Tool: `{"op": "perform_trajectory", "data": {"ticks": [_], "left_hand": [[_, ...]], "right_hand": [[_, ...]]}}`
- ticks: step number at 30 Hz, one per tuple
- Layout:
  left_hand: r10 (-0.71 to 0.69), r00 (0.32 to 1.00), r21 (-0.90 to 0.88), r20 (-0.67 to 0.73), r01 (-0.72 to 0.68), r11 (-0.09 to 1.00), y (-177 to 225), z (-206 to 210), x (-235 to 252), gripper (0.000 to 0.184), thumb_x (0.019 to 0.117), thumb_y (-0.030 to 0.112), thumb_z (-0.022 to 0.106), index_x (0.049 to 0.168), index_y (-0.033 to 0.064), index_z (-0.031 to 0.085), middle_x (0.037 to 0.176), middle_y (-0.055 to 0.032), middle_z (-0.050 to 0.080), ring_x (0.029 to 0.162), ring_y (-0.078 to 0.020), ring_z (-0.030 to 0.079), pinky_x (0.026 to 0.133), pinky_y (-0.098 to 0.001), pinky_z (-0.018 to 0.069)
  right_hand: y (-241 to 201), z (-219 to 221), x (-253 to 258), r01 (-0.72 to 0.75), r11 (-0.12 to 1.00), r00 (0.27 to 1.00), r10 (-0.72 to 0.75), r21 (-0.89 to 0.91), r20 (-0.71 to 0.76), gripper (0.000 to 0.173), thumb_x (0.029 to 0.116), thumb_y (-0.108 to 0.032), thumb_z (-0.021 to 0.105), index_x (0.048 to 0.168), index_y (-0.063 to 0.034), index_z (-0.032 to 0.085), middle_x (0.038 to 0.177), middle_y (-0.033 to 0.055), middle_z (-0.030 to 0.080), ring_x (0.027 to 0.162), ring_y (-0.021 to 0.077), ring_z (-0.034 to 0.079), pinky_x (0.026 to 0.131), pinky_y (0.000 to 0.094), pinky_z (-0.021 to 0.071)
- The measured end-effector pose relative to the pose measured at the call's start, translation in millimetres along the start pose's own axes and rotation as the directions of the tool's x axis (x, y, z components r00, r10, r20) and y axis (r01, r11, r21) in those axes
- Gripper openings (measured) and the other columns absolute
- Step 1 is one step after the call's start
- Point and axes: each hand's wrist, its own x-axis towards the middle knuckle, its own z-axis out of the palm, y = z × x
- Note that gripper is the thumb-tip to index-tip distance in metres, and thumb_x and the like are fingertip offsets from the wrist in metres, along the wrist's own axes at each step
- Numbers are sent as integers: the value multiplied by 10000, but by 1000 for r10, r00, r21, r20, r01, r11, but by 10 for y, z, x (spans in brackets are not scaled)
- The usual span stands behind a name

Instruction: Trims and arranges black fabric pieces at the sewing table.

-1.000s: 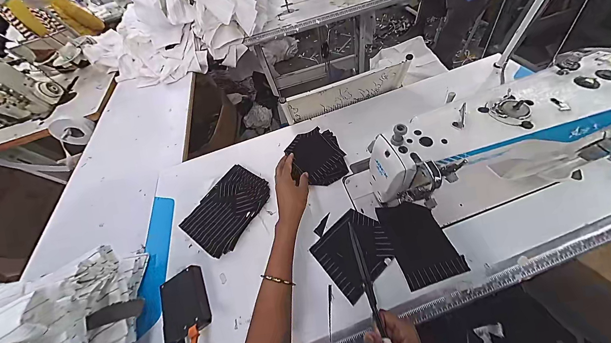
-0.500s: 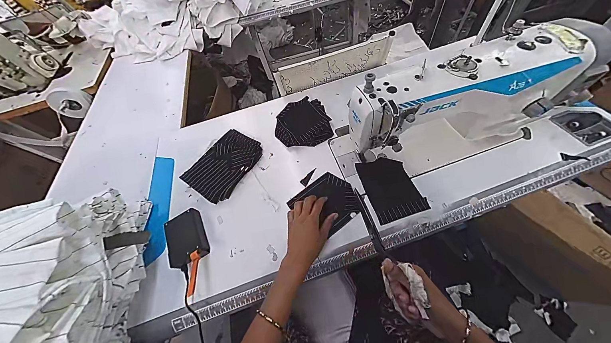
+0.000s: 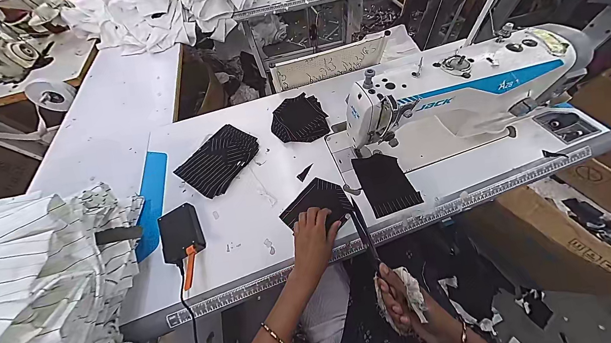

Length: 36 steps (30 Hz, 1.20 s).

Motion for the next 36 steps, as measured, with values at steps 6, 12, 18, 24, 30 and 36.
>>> {"op": "perform_trajectory", "data": {"ticks": [6,12,18,24,30,36], "left_hand": [[-279,896,-217,346,365,905,208,-347,296,396,1045,340,576,1177,-19,678,969,-161,680,839,-264,662,818,-429,543],[-328,735,-449,594,641,623,158,-214,527,280,1068,226,558,1082,-36,654,634,-11,663,432,-46,545,453,-208,467],[-303,736,-473,606,639,606,114,-237,505,263,1066,215,561,1076,-31,655,622,-7,657,411,-37,518,416,-193,427],[-298,735,-476,608,639,605,103,-229,500,254,1065,207,561,1071,-29,653,623,-2,650,419,-35,519,420,-190,428],[-247,718,-447,651,625,640,92,-253,508,240,1054,204,584,1069,-22,659,606,8,626,414,-24,495,421,-184,410],[-185,715,-458,674,601,655,41,-246,503,219,1042,195,603,1049,-14,669,593,17,612,413,-25,495,420,-182,416]], "right_hand": [[-121,60,82,-1,990,996,-11,-141,-85,386,1091,-362,470,802,-118,549,576,-52,507,439,21,481,421,162,421],[-98,133,55,-30,967,985,-15,-255,-170,377,1086,-339,500,790,-109,547,562,-45,512,437,31,485,424,171,419],[-109,203,119,-40,959,988,-4,-279,-156,367,1081,-377,499,834,-110,547,582,-49,516,455,22,480,435,163,406],[-80,183,112,-21,969,982,-27,-247,-188,334,1058,-301,573,788,-108,541,556,-44,502,434,33,474,426,177,410],[-190,184,112,-35,972,989,0,-234,-149,399,1099,-351,460,792,-110,543,571,-44,507,439,28,476,423,169,412],[-218,148,165,-9,977,990,-21,-213,-139,406,1087,-332,503,744,-119,545,549,-45,501,422,30,467,411,172,407]]}}
